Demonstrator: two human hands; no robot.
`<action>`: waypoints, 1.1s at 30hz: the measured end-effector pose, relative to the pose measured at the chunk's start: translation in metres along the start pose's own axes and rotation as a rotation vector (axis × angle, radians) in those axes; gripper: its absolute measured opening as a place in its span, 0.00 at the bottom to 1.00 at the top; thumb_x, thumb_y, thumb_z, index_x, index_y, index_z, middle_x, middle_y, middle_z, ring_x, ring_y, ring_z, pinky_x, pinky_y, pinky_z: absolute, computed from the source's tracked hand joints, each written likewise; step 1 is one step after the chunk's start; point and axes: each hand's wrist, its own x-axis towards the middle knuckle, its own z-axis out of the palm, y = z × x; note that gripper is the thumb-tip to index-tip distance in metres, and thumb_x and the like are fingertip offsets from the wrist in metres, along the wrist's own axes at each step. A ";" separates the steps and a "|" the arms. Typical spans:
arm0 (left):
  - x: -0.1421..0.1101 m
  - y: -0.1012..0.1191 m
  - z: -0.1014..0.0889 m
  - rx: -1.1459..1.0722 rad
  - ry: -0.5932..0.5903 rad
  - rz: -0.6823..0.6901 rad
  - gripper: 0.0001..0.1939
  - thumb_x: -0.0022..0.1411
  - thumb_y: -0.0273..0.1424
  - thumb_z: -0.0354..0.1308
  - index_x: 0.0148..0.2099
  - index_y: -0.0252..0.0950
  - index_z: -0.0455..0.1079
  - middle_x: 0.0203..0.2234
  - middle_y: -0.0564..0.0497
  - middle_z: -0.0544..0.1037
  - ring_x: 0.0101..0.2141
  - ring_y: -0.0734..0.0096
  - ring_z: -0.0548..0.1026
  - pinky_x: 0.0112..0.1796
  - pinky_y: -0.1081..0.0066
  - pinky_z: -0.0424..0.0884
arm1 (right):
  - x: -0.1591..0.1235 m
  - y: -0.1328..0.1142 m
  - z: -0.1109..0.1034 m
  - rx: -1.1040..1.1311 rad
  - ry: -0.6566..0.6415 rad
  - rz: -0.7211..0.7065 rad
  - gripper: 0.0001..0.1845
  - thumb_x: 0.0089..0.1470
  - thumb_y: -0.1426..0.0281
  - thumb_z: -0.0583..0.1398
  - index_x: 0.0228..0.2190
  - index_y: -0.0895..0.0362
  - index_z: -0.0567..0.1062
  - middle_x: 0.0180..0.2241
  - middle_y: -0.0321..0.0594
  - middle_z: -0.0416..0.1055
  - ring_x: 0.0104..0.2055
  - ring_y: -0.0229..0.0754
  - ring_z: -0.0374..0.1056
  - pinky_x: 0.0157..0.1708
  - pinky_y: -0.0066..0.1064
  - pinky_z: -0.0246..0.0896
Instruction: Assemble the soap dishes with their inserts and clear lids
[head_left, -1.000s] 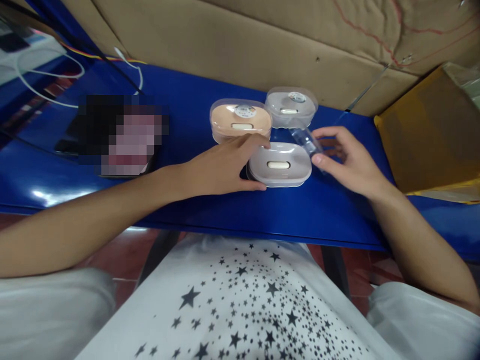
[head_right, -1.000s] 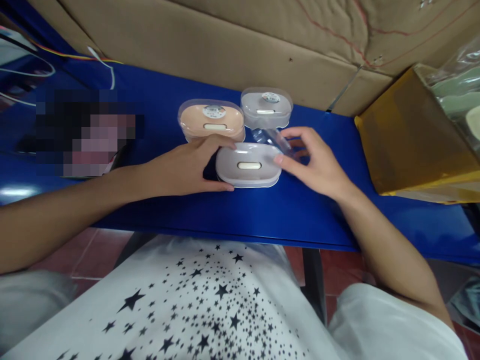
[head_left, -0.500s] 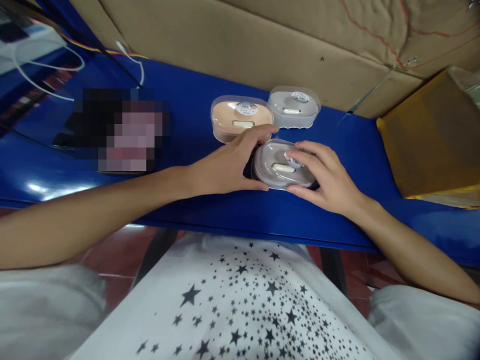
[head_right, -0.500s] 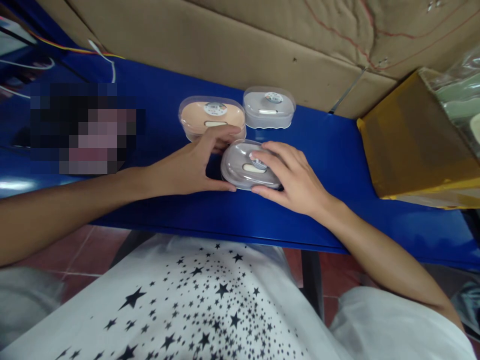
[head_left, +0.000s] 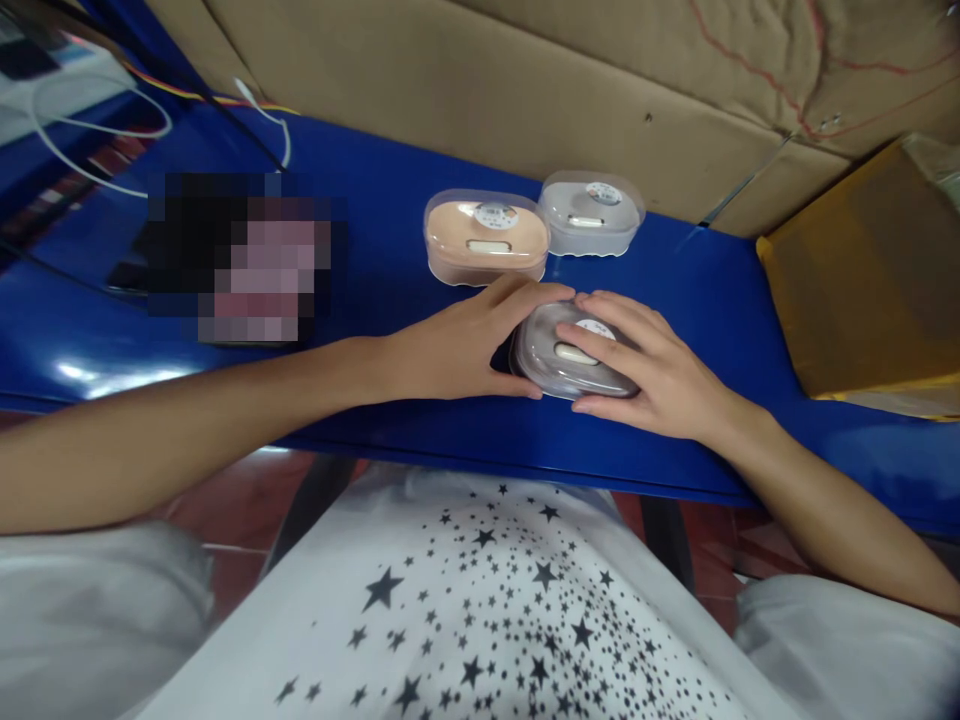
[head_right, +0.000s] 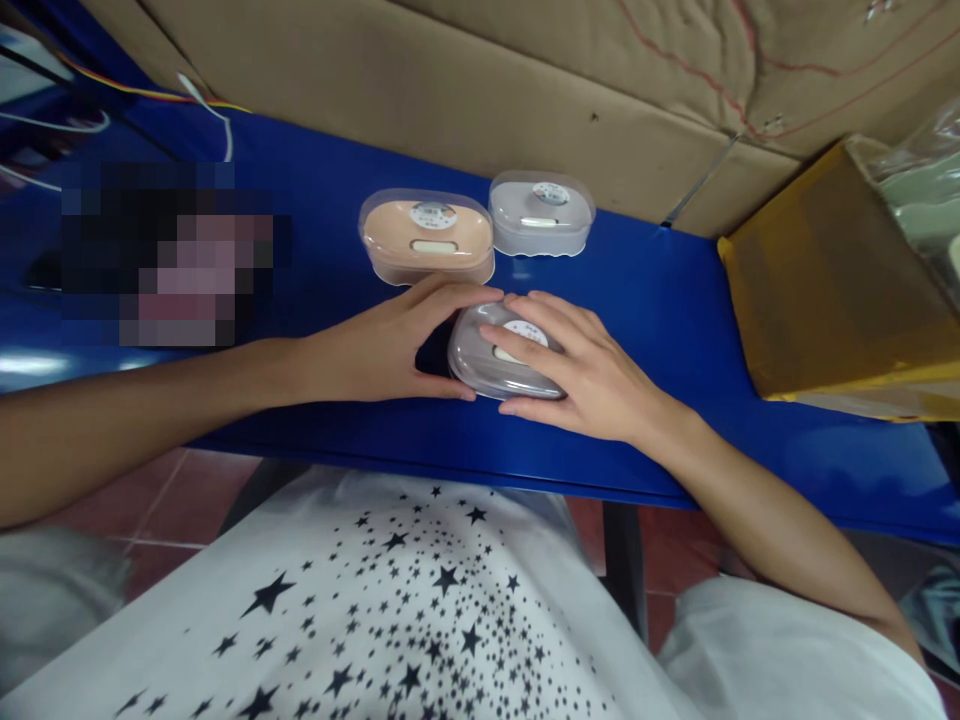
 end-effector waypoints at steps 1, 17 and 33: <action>0.000 0.000 0.000 0.011 -0.005 0.007 0.50 0.63 0.52 0.74 0.78 0.46 0.54 0.72 0.38 0.64 0.72 0.44 0.64 0.71 0.41 0.64 | 0.000 -0.001 0.000 0.000 0.001 0.000 0.44 0.66 0.50 0.66 0.76 0.42 0.58 0.75 0.50 0.61 0.76 0.65 0.58 0.72 0.63 0.58; 0.000 0.006 -0.001 0.010 -0.039 -0.041 0.48 0.63 0.47 0.75 0.76 0.50 0.55 0.72 0.41 0.65 0.71 0.46 0.65 0.70 0.45 0.65 | 0.006 -0.010 -0.005 0.009 -0.039 0.102 0.36 0.66 0.49 0.66 0.70 0.43 0.69 0.72 0.47 0.66 0.74 0.64 0.61 0.69 0.63 0.61; 0.011 -0.021 -0.053 0.454 0.196 -0.226 0.39 0.70 0.54 0.62 0.73 0.40 0.60 0.76 0.45 0.54 0.74 0.37 0.51 0.72 0.33 0.44 | -0.007 0.034 -0.038 -0.239 -0.047 0.441 0.28 0.59 0.58 0.64 0.59 0.47 0.70 0.66 0.52 0.72 0.68 0.71 0.68 0.65 0.74 0.56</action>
